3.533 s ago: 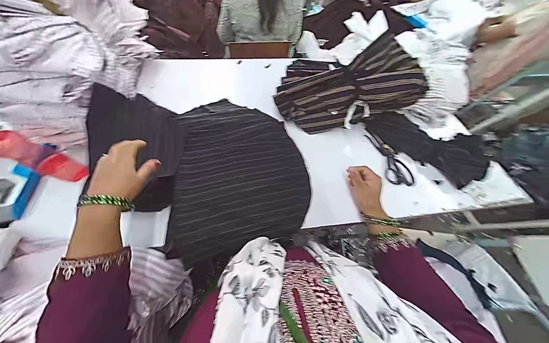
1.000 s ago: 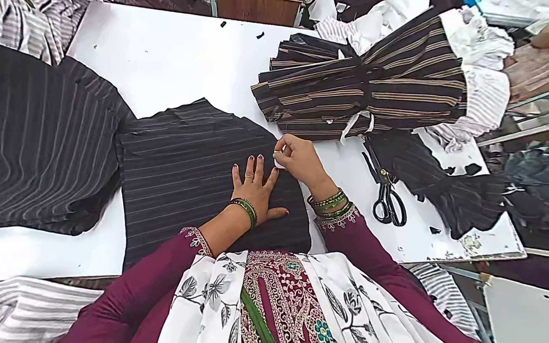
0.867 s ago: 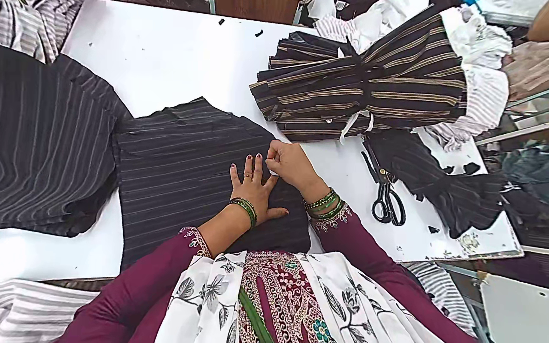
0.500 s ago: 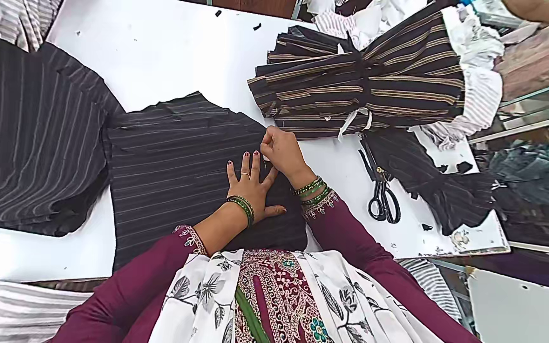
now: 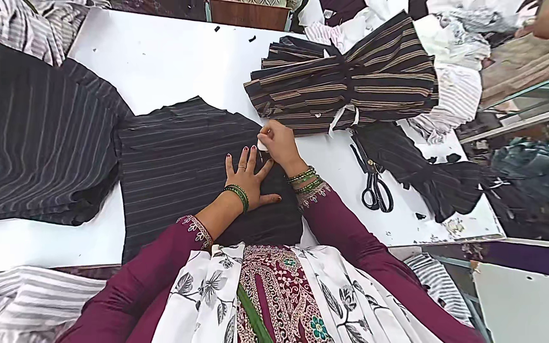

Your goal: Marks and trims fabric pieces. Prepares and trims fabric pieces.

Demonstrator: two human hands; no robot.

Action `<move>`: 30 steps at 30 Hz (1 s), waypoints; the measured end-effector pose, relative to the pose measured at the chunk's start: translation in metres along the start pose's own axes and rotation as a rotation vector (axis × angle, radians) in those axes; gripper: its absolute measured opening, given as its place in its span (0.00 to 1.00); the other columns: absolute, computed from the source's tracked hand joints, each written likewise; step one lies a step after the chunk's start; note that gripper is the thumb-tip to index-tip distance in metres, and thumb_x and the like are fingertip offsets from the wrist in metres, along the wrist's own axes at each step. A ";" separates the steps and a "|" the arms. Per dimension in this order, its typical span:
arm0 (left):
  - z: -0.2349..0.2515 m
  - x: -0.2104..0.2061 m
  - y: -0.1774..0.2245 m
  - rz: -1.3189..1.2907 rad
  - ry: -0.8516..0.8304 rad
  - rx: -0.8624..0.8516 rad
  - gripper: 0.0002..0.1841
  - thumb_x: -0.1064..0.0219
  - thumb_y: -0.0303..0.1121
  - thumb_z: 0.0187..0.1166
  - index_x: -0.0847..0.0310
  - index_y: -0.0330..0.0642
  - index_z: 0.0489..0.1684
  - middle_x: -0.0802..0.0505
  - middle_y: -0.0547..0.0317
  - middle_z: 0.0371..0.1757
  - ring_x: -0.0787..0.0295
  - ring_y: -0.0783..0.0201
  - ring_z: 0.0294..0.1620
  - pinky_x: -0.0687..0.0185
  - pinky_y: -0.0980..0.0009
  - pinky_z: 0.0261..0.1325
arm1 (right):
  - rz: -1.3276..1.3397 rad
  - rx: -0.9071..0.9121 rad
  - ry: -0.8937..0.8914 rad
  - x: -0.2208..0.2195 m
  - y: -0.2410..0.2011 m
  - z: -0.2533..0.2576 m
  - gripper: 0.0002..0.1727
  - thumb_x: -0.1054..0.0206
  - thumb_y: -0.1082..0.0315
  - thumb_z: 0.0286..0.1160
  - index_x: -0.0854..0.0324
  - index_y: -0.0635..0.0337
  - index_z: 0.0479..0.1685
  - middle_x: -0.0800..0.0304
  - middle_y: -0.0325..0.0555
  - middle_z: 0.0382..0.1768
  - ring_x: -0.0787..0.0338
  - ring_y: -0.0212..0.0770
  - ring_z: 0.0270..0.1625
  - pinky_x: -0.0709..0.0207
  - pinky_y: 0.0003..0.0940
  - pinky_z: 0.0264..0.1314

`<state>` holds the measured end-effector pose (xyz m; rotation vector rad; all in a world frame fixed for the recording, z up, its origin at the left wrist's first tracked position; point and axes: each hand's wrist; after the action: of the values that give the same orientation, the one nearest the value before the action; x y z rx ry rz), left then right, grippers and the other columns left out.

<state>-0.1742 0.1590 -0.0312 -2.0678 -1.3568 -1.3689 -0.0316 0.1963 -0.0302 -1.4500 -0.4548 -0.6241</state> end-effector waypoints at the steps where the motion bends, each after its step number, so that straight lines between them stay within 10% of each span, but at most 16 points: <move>1: 0.003 -0.002 -0.005 0.002 0.038 -0.009 0.56 0.49 0.83 0.66 0.64 0.70 0.98 0.71 0.45 0.97 0.88 0.41 0.96 0.89 0.23 0.84 | 0.159 -0.041 0.056 0.004 0.006 -0.005 0.12 0.35 0.71 0.81 0.18 0.72 0.55 0.12 0.54 0.32 0.13 0.43 0.29 0.17 0.41 0.35; 5: 0.018 -0.006 -0.027 -0.031 0.241 -0.009 0.52 0.44 0.79 0.69 0.52 0.67 0.96 0.60 0.43 0.98 0.77 0.37 0.97 0.85 0.21 0.84 | 0.612 -0.312 0.109 0.040 0.013 -0.065 0.14 0.45 0.67 0.92 0.23 0.55 0.67 0.15 0.45 0.51 0.13 0.35 0.41 0.16 0.32 0.38; 9: 0.037 0.012 -0.063 -0.185 0.468 -0.066 0.46 0.36 0.65 0.78 0.43 0.49 0.93 0.50 0.39 0.96 0.67 0.33 0.96 0.76 0.23 0.85 | 0.731 -0.461 0.058 0.046 0.026 -0.105 0.05 0.45 0.67 0.91 0.24 0.54 0.49 0.24 0.32 0.29 0.25 0.24 0.23 0.28 0.19 0.23; 14: -0.031 -0.023 -0.025 -0.274 0.625 -0.434 0.32 0.20 0.48 0.65 0.16 0.36 0.66 0.11 0.35 0.60 0.13 0.36 0.62 0.17 0.39 0.61 | 0.566 -0.302 0.160 0.035 0.050 -0.147 0.05 0.34 0.79 0.74 0.21 0.62 0.42 0.30 0.32 0.21 0.36 0.22 0.15 0.38 0.16 0.19; 17: -0.082 -0.050 0.003 -0.234 0.321 -0.391 0.20 0.29 0.38 0.76 0.14 0.32 0.59 0.11 0.34 0.59 0.13 0.34 0.62 0.19 0.41 0.61 | 0.448 -0.194 0.170 0.030 0.058 -0.156 0.06 0.32 0.76 0.71 0.18 0.64 0.44 0.31 0.32 0.22 0.35 0.22 0.18 0.38 0.17 0.22; 21: -0.093 -0.068 -0.011 -0.393 0.504 -0.366 0.11 0.41 0.25 0.77 0.11 0.27 0.39 0.07 0.36 0.46 0.07 0.41 0.48 0.14 0.48 0.53 | 0.328 -0.135 0.132 0.028 0.056 -0.152 0.06 0.31 0.74 0.71 0.16 0.65 0.44 0.26 0.35 0.25 0.33 0.23 0.22 0.37 0.19 0.26; 23: -0.097 -0.063 -0.022 -0.452 0.460 -0.346 0.13 0.37 0.30 0.78 0.12 0.28 0.47 0.08 0.36 0.50 0.09 0.43 0.49 0.16 0.49 0.55 | 0.322 -0.136 0.119 0.029 0.055 -0.151 0.06 0.32 0.74 0.72 0.16 0.65 0.44 0.26 0.34 0.24 0.32 0.23 0.21 0.36 0.19 0.25; 26: -0.109 -0.053 -0.016 -0.317 0.264 -0.298 0.23 0.29 0.37 0.76 0.17 0.30 0.65 0.15 0.35 0.72 0.21 0.35 0.75 0.27 0.43 0.75 | 0.306 -0.154 0.110 0.030 0.052 -0.150 0.05 0.32 0.74 0.73 0.17 0.66 0.44 0.26 0.34 0.23 0.32 0.23 0.20 0.36 0.19 0.25; 30: -0.107 -0.072 -0.016 -0.342 0.532 -0.341 0.11 0.40 0.25 0.75 0.12 0.27 0.37 0.06 0.37 0.56 0.10 0.38 0.62 0.19 0.47 0.66 | 0.258 -0.136 0.097 0.030 0.051 -0.147 0.04 0.32 0.74 0.74 0.16 0.66 0.42 0.25 0.35 0.24 0.32 0.23 0.21 0.37 0.19 0.26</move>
<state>-0.2523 0.0558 -0.0424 -1.5003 -1.3367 -2.2312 0.0114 0.0473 -0.0628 -1.5683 -0.1475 -0.5217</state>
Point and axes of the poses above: each hand's wrist, its own z-axis towards the middle knuckle, its own x-axis out of the back of the hand, y = z × x
